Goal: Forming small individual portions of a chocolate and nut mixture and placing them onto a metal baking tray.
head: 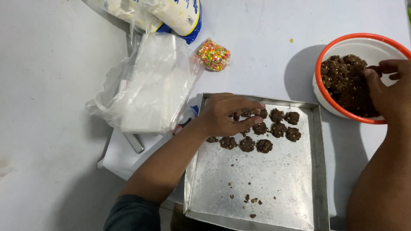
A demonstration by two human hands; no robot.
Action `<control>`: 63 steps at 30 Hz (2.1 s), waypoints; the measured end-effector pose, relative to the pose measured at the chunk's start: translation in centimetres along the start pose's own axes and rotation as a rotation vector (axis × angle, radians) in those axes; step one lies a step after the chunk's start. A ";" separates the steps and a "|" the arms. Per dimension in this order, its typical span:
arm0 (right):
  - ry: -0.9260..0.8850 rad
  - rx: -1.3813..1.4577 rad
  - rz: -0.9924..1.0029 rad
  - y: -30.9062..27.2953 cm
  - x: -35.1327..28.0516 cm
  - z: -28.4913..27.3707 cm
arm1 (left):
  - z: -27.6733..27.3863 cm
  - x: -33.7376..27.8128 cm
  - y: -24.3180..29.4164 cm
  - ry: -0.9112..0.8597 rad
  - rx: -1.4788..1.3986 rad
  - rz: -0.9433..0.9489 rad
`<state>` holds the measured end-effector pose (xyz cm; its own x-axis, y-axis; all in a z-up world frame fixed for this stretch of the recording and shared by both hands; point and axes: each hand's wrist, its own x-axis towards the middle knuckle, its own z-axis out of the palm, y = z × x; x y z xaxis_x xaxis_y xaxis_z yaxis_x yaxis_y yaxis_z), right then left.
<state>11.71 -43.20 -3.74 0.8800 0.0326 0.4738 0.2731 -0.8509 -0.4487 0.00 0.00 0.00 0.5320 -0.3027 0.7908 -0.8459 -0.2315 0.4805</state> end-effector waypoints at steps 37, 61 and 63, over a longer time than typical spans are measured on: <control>-0.494 -0.679 -0.018 -7.8 6.4 2.4 | 0.1 0.2 0.3 0.000 0.008 0.050; -0.664 -0.873 0.021 -10.0 8.6 2.6 | -0.3 0.3 0.8 -0.017 -0.032 0.035; -0.684 -0.858 0.089 -11.7 8.6 2.1 | -0.3 0.4 0.8 -0.013 -0.026 0.030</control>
<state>16.89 -31.91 4.01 0.9848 0.0111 -0.1733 0.0705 -0.9375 0.3407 -0.49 -0.03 0.79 0.5066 -0.3215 0.8000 -0.8621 -0.1981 0.4664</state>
